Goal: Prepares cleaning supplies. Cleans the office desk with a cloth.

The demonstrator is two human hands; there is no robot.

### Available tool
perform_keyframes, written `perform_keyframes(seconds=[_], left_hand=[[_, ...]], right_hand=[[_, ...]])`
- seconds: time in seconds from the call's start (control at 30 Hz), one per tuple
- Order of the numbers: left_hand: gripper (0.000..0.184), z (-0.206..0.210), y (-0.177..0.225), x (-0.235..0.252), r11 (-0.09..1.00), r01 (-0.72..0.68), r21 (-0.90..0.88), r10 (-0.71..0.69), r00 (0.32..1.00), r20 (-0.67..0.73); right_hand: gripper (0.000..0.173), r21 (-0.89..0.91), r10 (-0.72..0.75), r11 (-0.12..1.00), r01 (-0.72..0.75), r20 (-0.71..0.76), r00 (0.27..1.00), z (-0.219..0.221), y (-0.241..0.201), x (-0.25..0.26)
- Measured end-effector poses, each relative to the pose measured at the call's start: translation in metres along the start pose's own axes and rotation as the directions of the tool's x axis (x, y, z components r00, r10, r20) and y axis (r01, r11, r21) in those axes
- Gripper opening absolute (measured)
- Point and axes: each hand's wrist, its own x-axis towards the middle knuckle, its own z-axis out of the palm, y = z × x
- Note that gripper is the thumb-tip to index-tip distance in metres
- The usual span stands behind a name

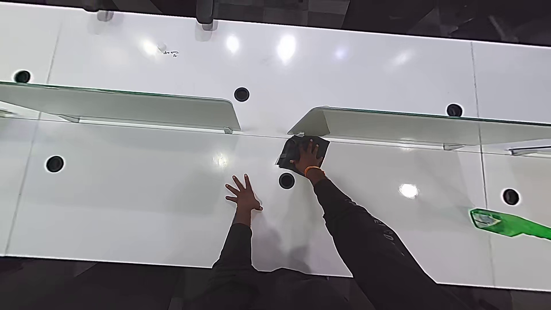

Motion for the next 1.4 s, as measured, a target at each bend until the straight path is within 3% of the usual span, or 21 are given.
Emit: perform_keyframes(seconds=[0.1, 0.2, 0.37, 0.5, 0.63, 0.8, 0.97, 1.07, 1.2, 1.4], left_hand=[[0.173, 0.002, -0.001, 0.000, 1.000, 0.007, -0.005, -0.007, 1.000, -0.010], [0.173, 0.003, 0.000, 0.003, 1.000, -0.002, -0.016, 0.002, 1.000, -0.023], [0.175, 0.003, -0.002, 0.003, 1.000, 0.004, -0.025, -0.005, 1.000, -0.020], [0.175, 0.002, 0.000, 0.004, 0.999, -0.003, -0.036, 0.002, 1.000, -0.031], [0.174, 0.002, -0.002, 0.000, 0.998, -0.010, -0.061, 0.008, 0.999, -0.031], [0.176, 0.003, -0.001, 0.000, 0.998, -0.012, -0.058, 0.010, 0.999, -0.044], [0.176, 0.002, -0.002, -0.001, 0.998, -0.014, -0.054, 0.011, 0.998, -0.062], [0.177, 0.002, -0.001, -0.001, 0.999, -0.011, -0.048, 0.007, 0.998, -0.069], [0.176, 0.003, -0.001, -0.002, 0.999, -0.009, -0.050, 0.006, 0.997, -0.072], [0.174, 0.005, -0.003, 0.002, 0.999, -0.009, -0.048, 0.005, 0.997, -0.072]], right_hand=[[0.092, 0.007, 0.033, 0.999, -0.033, 0.023, 0.999, 0.002, -0.022, -0.008], [0.089, 0.018, -0.068, 0.998, 0.068, 0.020, 0.997, 0.010, -0.058, -0.021], [0.107, -0.027, -0.173, 0.984, 0.176, 0.087, 0.981, 0.024, -0.103, -0.021], [0.105, -0.068, -0.275, 0.956, 0.284, 0.112, 0.955, 0.021, -0.087, -0.020], [0.098, -0.084, -0.375, 0.918, 0.386, 0.121, 0.919, 0.021, -0.044, -0.025], [0.092, 0.006, -0.229, 0.973, 0.229, 0.014, 0.973, 0.020, 0.030, -0.032], [0.094, 0.018, -0.152, 0.988, 0.151, 0.005, 0.988, 0.062, 0.079, -0.087], [0.097, 0.001, -0.179, 0.984, 0.179, 0.013, 0.984, 0.103, 0.081, -0.145], [0.089, -0.088, -0.355, 0.926, 0.367, 0.125, 0.926, 0.143, 0.061, -0.213], [0.098, -0.160, -0.449, 0.859, 0.486, 0.220, 0.866, 0.148, 0.022, -0.211]])
